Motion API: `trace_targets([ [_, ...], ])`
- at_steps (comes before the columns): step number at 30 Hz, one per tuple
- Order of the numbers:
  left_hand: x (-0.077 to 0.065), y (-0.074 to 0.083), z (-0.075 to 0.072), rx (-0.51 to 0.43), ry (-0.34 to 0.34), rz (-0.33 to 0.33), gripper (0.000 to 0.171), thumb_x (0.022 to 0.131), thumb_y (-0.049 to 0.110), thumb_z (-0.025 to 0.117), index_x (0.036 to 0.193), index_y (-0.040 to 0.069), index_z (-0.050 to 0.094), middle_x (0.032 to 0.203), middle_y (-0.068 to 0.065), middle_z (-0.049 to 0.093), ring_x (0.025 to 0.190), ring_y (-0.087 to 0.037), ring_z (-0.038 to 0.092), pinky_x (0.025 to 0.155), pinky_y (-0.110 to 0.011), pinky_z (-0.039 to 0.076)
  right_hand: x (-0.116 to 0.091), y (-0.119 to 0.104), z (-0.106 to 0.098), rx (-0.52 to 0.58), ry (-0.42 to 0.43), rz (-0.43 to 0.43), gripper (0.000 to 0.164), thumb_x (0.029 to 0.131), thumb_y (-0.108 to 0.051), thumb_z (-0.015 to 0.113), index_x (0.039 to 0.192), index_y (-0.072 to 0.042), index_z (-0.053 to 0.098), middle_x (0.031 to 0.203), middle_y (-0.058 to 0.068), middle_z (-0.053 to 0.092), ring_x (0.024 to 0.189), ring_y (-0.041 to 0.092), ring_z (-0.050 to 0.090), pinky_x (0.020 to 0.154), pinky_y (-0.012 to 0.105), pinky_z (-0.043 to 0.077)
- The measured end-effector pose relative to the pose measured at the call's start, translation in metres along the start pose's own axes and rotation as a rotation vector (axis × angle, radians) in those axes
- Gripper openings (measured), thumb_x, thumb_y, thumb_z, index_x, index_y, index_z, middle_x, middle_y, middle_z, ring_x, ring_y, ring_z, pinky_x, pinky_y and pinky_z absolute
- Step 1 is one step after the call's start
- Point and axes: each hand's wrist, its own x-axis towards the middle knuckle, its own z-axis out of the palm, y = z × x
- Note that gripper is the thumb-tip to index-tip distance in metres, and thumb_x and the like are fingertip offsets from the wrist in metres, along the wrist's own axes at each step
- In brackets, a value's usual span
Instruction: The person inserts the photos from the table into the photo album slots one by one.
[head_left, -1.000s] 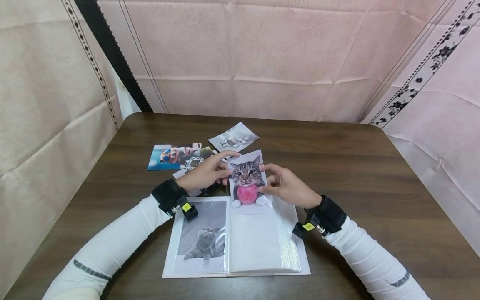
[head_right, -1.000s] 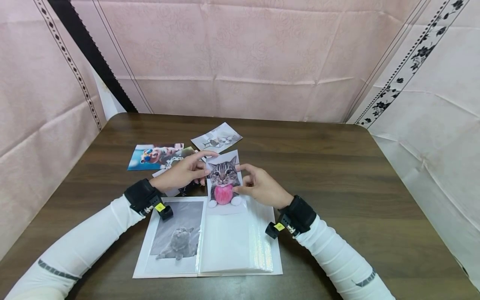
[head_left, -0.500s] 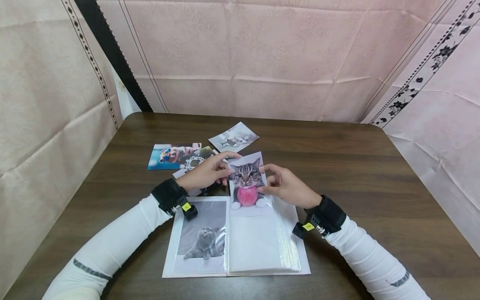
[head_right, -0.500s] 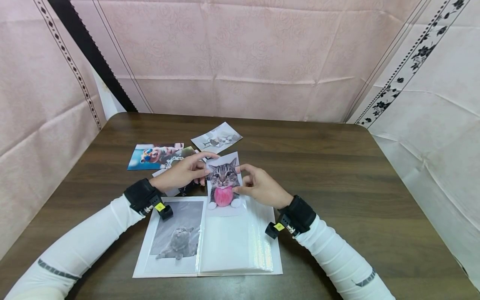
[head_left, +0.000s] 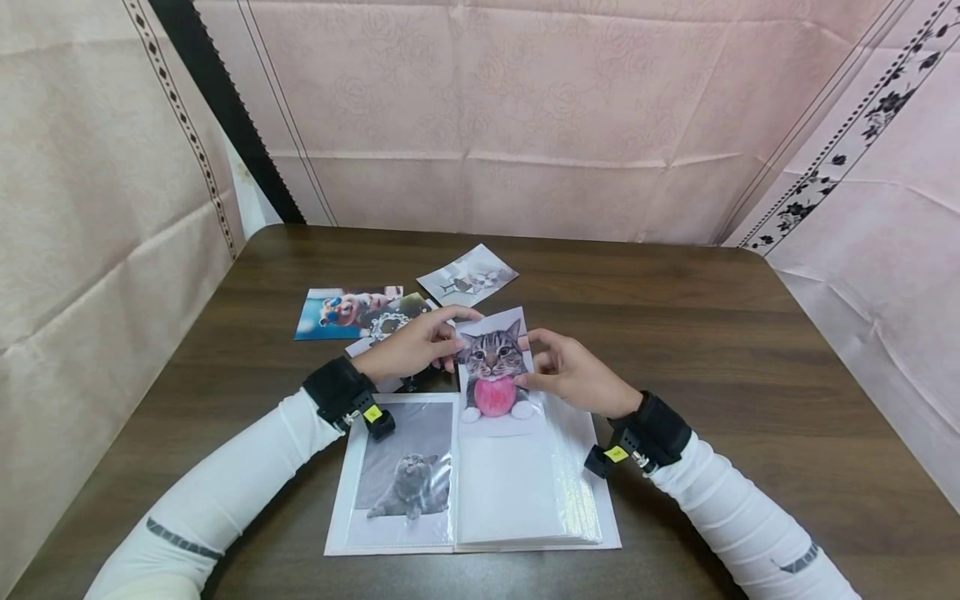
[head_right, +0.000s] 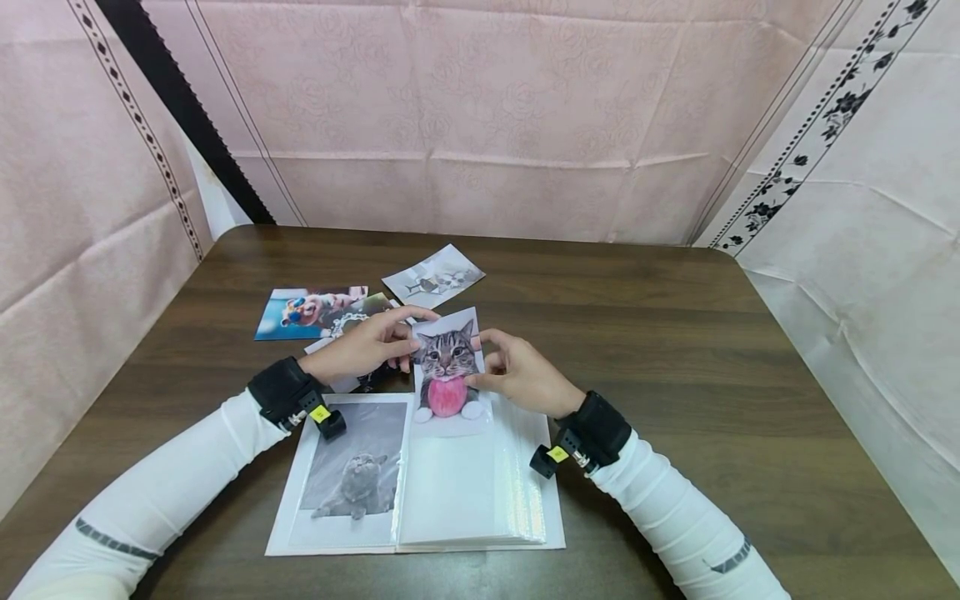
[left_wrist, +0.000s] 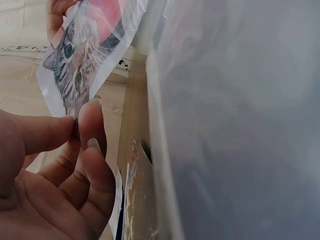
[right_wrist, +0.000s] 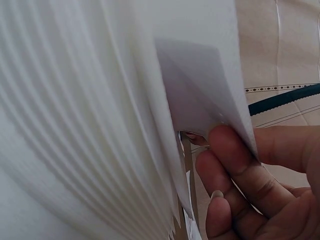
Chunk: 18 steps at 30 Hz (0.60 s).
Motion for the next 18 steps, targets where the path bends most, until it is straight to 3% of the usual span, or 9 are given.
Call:
trace_targets([
  [18, 0.0006, 0.0019, 0.0004, 0.026, -0.006, -0.030, 0.040, 0.105, 0.009, 0.053, 0.144, 0.016, 0.051, 0.085, -0.011, 0.064, 0.073, -0.025, 0.066, 0.070, -0.033, 0.054, -0.0011, 0.0005, -0.0005, 0.014, -0.009, -0.003, 0.055, 0.093, -0.001, 0.070, 0.141, 0.003, 0.043, 0.087, 0.014, 0.071, 0.079, 0.021, 0.060, 0.064, 0.020, 0.042],
])
